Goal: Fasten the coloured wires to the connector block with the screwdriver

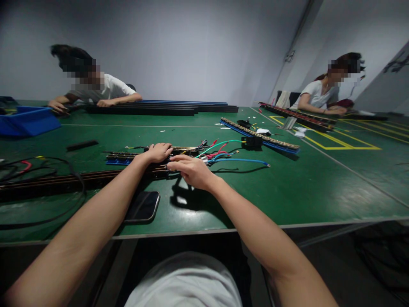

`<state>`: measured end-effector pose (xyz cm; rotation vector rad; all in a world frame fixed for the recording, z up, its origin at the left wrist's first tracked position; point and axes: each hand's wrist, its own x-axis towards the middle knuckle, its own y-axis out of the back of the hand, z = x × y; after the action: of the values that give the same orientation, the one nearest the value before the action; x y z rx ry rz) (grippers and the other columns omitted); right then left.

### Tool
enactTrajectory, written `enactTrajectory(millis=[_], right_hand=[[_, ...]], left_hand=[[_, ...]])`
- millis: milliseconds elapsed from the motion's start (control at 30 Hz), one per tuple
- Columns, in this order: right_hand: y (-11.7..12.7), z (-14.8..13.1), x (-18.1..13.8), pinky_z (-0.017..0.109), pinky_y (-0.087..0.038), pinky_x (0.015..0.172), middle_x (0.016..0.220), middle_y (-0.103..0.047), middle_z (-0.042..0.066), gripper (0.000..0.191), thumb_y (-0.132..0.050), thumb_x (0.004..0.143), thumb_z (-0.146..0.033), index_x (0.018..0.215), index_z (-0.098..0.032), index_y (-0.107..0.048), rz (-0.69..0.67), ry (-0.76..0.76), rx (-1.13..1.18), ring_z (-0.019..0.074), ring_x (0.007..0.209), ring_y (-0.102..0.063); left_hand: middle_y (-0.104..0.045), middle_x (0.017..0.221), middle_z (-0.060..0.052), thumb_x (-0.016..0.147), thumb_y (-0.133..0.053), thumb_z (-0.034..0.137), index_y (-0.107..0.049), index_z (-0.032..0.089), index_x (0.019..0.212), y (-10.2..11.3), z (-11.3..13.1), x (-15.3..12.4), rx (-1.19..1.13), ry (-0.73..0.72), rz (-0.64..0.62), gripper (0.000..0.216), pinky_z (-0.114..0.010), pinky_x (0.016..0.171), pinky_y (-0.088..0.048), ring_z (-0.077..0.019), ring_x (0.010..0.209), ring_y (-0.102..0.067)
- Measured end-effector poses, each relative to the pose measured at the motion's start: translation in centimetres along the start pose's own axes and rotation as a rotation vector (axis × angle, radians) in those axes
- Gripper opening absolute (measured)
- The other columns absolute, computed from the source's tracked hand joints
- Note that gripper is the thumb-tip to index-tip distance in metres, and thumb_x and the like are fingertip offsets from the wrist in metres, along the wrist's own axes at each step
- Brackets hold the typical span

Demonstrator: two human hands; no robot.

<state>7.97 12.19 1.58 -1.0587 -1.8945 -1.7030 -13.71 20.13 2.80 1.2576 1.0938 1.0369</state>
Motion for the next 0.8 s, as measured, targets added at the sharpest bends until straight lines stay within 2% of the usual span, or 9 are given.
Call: enactTrajectory(millis=[100,233,300,367,533,733,800], right_hand=[[0.4,-0.3,0.1,0.038,-0.06,0.094,0.111,-0.075,0.006,0.053,-0.046,0.076,0.0,0.12,-0.024,-0.061,0.121,-0.122,0.036,0.0212,0.115,-0.068],[2.1,-0.4,0.2,0.027,-0.06,0.066,0.103,-0.077,0.005,0.042,-0.05,0.082,-0.011,0.122,-0.024,-0.055,0.452,-0.42,0.132,0.019,0.091,-0.076],[3.2,-0.1,0.2,0.024,-0.056,0.058,0.104,-0.076,0.006,0.036,-0.052,0.084,-0.017,0.12,-0.024,-0.056,0.623,-0.474,0.135,0.0201,0.094,-0.076],[4.3,0.2,0.2,0.024,-0.054,0.056,0.103,-0.075,0.007,0.035,-0.054,0.085,-0.022,0.12,-0.024,-0.055,0.729,-0.464,0.113,0.0215,0.098,-0.075],[5.6,1.2,-0.2,0.027,-0.056,0.064,0.094,-0.075,0.006,0.033,-0.053,0.087,-0.023,0.119,-0.024,-0.056,0.766,-0.426,0.05,0.0211,0.093,-0.075],[5.1,1.6,-0.4,0.028,-0.058,0.072,0.096,-0.076,0.004,0.031,-0.056,0.086,-0.024,0.117,-0.024,-0.058,0.769,-0.371,0.083,0.019,0.094,-0.075],[4.8,1.7,-0.3,0.027,-0.057,0.07,0.097,-0.075,0.003,0.031,-0.056,0.085,-0.023,0.116,-0.024,-0.058,0.76,-0.357,0.106,0.018,0.091,-0.075]], left_hand=[[-0.053,0.147,-0.016,0.104,-0.021,0.044,-0.052,0.02,0.137,0.0,0.1,-0.1,0.002,-0.003,0.0,0.052,-0.056,0.111,-0.033,-0.0319,0.134,-0.048],[-0.055,0.145,-0.017,0.103,-0.021,0.044,-0.053,0.02,0.136,-0.1,-0.1,0.1,-0.009,-0.011,0.005,0.052,-0.058,0.11,-0.033,-0.0326,0.133,-0.049],[-0.054,0.146,-0.017,0.103,-0.021,0.044,-0.053,0.02,0.137,-0.2,-0.2,0.3,-0.01,-0.016,0.003,0.052,-0.059,0.111,-0.032,-0.0327,0.133,-0.049],[-0.053,0.147,-0.016,0.103,-0.022,0.044,-0.052,0.02,0.137,-0.3,-0.2,0.4,-0.009,-0.017,0.0,0.051,-0.059,0.112,-0.031,-0.0322,0.134,-0.048],[-0.053,0.147,-0.016,0.104,-0.022,0.042,-0.051,0.019,0.139,-0.2,-0.2,0.2,-0.01,-0.011,-0.001,0.051,-0.059,0.112,-0.031,-0.032,0.135,-0.048],[-0.053,0.147,-0.017,0.104,-0.022,0.042,-0.051,0.017,0.14,-0.2,-0.1,0.1,-0.002,-0.01,-0.007,0.053,-0.059,0.112,-0.031,-0.0328,0.135,-0.048],[-0.052,0.148,-0.017,0.104,-0.022,0.043,-0.051,0.018,0.14,-0.2,-0.1,0.2,-0.005,-0.011,-0.009,0.053,-0.059,0.112,-0.031,-0.0329,0.134,-0.048]])
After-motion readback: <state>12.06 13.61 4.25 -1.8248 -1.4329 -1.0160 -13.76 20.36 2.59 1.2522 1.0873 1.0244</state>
